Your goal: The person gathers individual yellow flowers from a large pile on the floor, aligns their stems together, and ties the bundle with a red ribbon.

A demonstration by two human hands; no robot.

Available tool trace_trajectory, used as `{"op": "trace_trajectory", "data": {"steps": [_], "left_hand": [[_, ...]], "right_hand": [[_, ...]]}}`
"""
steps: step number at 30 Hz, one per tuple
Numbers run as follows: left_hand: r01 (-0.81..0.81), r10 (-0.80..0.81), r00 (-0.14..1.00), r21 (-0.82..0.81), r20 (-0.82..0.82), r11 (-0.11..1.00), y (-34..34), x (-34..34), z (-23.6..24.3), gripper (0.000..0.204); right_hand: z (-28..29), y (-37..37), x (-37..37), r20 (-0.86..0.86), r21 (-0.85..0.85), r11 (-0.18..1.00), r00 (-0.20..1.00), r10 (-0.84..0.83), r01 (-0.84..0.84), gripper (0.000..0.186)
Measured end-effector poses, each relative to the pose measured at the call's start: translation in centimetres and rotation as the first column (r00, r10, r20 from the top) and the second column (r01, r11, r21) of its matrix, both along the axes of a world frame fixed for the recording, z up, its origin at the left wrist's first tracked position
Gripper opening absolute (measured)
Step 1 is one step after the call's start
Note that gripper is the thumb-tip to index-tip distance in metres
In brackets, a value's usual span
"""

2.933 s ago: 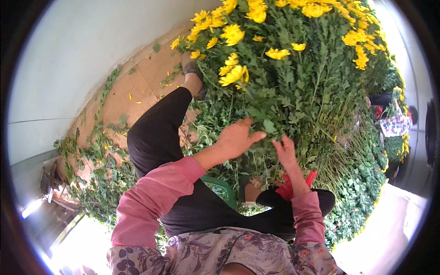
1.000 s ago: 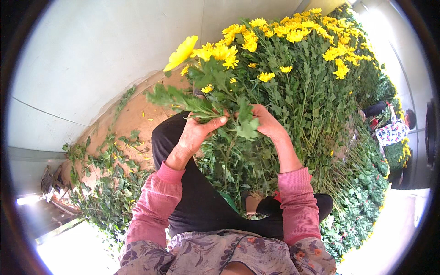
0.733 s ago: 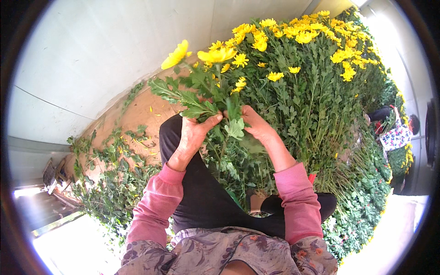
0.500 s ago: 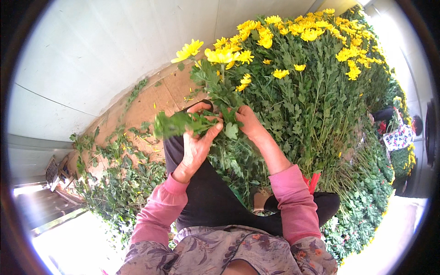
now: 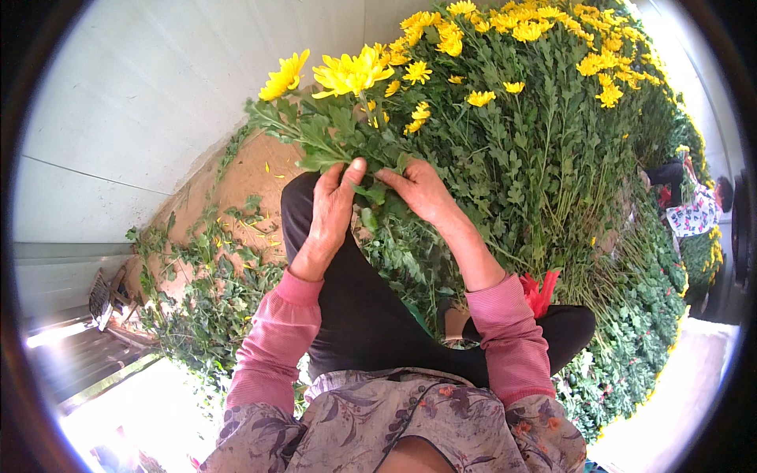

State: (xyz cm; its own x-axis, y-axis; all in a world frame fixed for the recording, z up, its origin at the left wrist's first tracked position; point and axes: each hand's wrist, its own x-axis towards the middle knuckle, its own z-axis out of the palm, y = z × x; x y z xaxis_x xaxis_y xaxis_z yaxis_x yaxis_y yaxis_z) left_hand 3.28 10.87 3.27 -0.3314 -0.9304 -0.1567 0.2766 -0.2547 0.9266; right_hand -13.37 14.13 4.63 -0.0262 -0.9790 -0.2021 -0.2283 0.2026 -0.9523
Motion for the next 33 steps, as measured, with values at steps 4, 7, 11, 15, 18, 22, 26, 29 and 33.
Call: {"op": "trace_trajectory", "data": {"steps": [4,7,11,15,18,22,26,29,33], "left_hand": [[0.158,-0.159,0.986,0.015,0.046,0.987,-1.6,-0.8,-1.0,0.032],[0.139,-0.171,0.977,0.229,0.126,0.963,-2.6,-0.5,-1.9,0.029],[-0.072,0.1,0.972,-0.132,0.215,0.989,-2.3,-1.0,-3.8,0.049],[-0.109,0.171,0.976,-0.378,0.133,0.919,0.5,-1.7,1.1,0.068],[0.087,-0.063,0.994,-0.315,0.086,0.945,1.0,-3.0,0.0,0.067],[0.178,-0.18,0.98,-0.031,-0.089,0.984,0.6,-3.1,-0.5,0.03],[0.034,-0.008,0.979,0.124,-0.204,0.992,-1.2,-3.4,-1.2,0.032],[0.028,0.047,0.95,0.232,-0.308,0.972,-2.6,-2.1,-2.2,0.036],[0.036,0.093,0.939,0.364,-0.331,0.931,-2.9,-0.5,-4.2,0.037]], "right_hand": [[1.0,-0.5,-2.0,0.039,-0.104,0.99,0.995,-0.088,0.092,0.023],[3.2,-0.4,-3.3,0.199,-0.041,0.989,0.971,-0.133,0.144,0.024],[4.0,-0.6,-4.3,0.176,-0.003,0.985,0.969,-0.172,0.175,0.024],[1.8,-0.7,-4.7,0.224,-0.044,0.966,0.945,-0.24,0.255,0.029],[2.8,-1.1,-3.8,0.135,0.072,0.976,0.967,-0.215,0.207,0.032],[4.5,-1.9,-2.6,-0.373,-0.08,0.996,0.926,-0.056,0.028,0.032],[5.3,-2.3,-2.2,-0.435,-0.166,0.986,0.895,-0.099,0.028,0.027],[5.6,-2.3,-2.6,-0.349,-0.034,0.98,0.917,-0.195,0.195,0.031],[5.2,-2.6,-5.3,-0.349,-0.082,0.956,0.891,-0.291,0.281,0.032]]}}
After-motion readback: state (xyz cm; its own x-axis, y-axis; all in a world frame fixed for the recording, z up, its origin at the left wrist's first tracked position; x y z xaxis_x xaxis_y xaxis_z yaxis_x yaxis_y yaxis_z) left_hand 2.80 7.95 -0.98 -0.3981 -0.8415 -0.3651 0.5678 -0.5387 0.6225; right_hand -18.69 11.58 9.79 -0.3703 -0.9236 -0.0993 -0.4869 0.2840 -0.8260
